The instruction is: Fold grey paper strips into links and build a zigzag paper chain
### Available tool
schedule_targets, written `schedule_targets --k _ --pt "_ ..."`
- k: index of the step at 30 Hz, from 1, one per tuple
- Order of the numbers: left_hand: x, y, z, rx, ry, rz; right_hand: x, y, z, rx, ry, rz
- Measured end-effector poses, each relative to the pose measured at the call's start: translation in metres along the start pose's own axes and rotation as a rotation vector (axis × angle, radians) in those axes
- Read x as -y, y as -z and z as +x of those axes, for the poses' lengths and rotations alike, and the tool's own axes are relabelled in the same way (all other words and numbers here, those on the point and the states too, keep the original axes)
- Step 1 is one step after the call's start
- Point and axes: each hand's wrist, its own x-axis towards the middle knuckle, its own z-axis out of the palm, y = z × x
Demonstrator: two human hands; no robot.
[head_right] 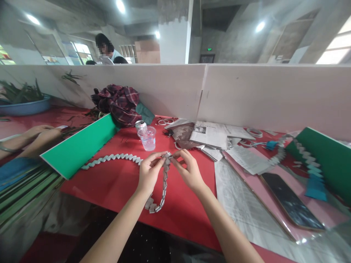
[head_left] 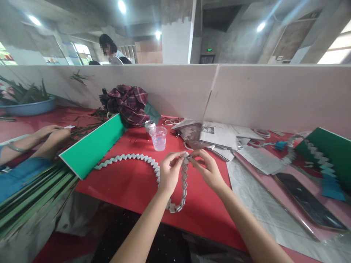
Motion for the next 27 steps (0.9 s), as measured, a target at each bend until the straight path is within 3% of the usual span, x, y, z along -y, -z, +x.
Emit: schedule_targets --k 5,17,23,27 --pt "-0.0011 -0.0012 -0.0006 0.004 0.109 -0.039 -0.0033 -0.0019 -0.0004 -0.007 -0.031 0.007" --pt "-0.0048 -0.0032 0.0002 0.073 0.384 -0.446 0.0019 -0.0036 -0.0008 -0.003 -0.063 0.115" --pt "-0.0031 -0.0049 -0.0005 0.052 0.338 -0.345 -0.0014 -0.0036 -0.0008 -0.032 -0.062 0.056" --pt "0.0019 -0.0038 -0.0002 0.069 0.173 -0.118 -0.0015 -0.0021 -0.0006 -0.036 -0.078 -0.001"
